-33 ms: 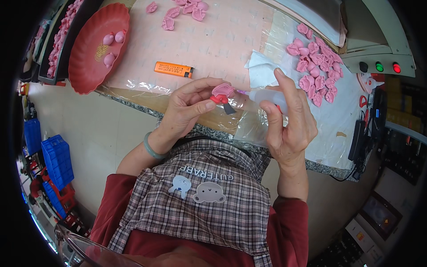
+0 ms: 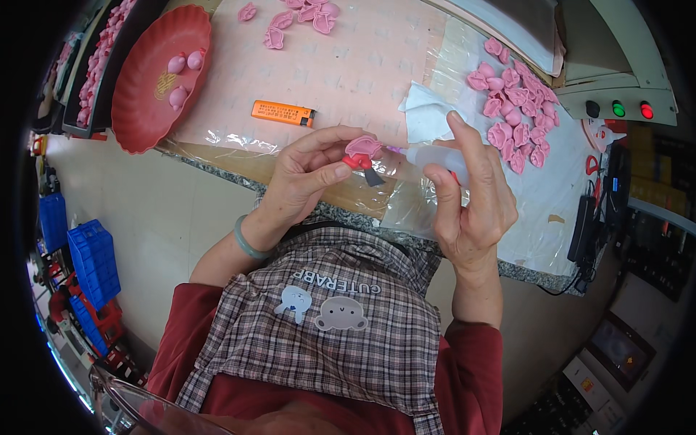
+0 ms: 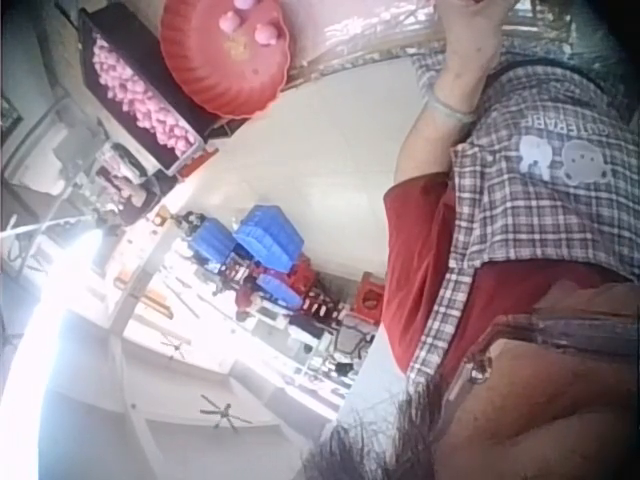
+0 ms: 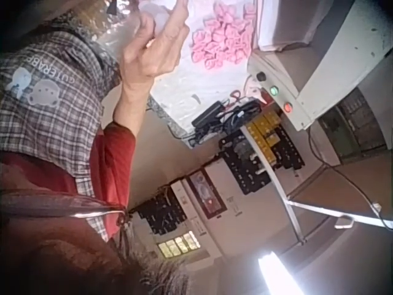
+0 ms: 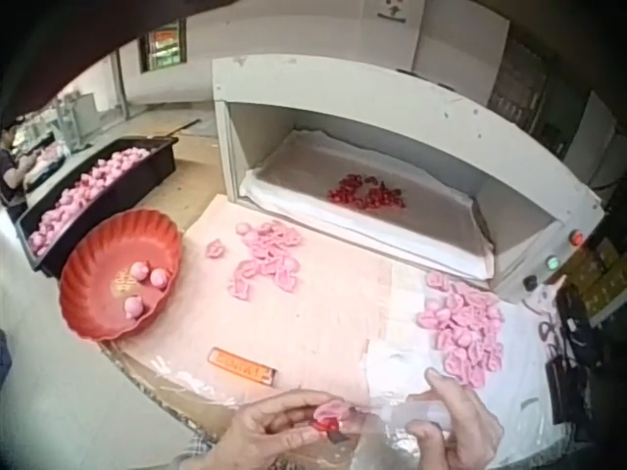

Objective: Gluing together small pink and red plastic components to assemble toy parts at a factory workbench.

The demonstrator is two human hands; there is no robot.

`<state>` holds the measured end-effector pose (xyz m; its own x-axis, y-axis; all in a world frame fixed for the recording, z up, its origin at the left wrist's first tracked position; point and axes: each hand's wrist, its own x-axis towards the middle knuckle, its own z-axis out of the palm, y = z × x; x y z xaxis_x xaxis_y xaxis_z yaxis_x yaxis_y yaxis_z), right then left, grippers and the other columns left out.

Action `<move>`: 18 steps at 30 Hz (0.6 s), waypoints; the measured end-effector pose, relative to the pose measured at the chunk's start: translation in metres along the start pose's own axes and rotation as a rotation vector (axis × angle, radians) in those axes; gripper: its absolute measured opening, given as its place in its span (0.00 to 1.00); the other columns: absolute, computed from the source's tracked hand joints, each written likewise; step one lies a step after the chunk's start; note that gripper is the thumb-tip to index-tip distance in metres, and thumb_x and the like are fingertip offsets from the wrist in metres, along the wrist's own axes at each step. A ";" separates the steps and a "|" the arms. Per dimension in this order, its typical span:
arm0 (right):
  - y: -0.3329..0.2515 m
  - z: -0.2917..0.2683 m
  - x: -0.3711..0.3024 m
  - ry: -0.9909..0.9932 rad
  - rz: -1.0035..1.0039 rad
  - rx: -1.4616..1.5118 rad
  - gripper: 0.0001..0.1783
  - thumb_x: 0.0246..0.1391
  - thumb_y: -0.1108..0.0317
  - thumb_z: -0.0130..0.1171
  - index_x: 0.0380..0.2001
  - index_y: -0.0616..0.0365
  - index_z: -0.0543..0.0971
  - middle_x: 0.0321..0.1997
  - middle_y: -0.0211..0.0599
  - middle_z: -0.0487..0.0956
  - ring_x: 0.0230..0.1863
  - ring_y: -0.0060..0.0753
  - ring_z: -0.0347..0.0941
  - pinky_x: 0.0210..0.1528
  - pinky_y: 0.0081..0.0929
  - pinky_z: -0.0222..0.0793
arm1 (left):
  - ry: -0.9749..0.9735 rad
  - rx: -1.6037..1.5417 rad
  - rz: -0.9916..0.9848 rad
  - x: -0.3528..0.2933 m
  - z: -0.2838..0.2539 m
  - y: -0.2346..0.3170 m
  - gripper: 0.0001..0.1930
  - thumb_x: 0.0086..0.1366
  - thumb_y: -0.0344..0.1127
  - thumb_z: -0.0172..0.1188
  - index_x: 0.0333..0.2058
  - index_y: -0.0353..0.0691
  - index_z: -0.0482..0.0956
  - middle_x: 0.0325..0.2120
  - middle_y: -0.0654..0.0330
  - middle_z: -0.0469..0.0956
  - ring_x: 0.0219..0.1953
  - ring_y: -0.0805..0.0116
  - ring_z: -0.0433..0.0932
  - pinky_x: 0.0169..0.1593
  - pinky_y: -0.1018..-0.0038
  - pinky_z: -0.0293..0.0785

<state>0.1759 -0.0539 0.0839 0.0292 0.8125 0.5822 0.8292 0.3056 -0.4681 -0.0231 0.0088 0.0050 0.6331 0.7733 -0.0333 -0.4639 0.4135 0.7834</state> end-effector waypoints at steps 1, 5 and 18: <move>0.001 0.001 0.000 0.026 -0.035 -0.008 0.23 0.52 0.72 0.63 0.52 0.70 0.74 0.39 0.48 0.81 0.32 0.37 0.78 0.34 0.27 0.74 | 0.000 0.000 0.000 0.000 0.000 0.000 0.23 0.62 0.23 0.59 0.56 0.29 0.68 0.52 0.51 0.74 0.55 0.63 0.74 0.61 0.69 0.69; -0.001 0.002 -0.001 0.018 -0.033 -0.014 0.24 0.52 0.72 0.64 0.52 0.70 0.74 0.40 0.48 0.81 0.32 0.37 0.78 0.33 0.27 0.74 | 0.022 -0.035 -0.015 0.001 -0.001 -0.001 0.24 0.62 0.24 0.60 0.57 0.30 0.68 0.52 0.50 0.74 0.55 0.63 0.74 0.60 0.70 0.69; -0.006 0.000 0.002 -0.048 -0.066 0.024 0.24 0.51 0.72 0.64 0.51 0.71 0.74 0.35 0.48 0.80 0.30 0.38 0.77 0.30 0.27 0.73 | 0.044 -0.019 -0.019 0.002 0.003 0.003 0.23 0.64 0.27 0.59 0.58 0.31 0.67 0.49 0.52 0.75 0.51 0.67 0.76 0.57 0.72 0.71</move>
<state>0.1709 -0.0545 0.0884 -0.0527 0.8130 0.5799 0.8150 0.3706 -0.4455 -0.0211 0.0101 0.0090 0.6141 0.7856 -0.0757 -0.4639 0.4369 0.7707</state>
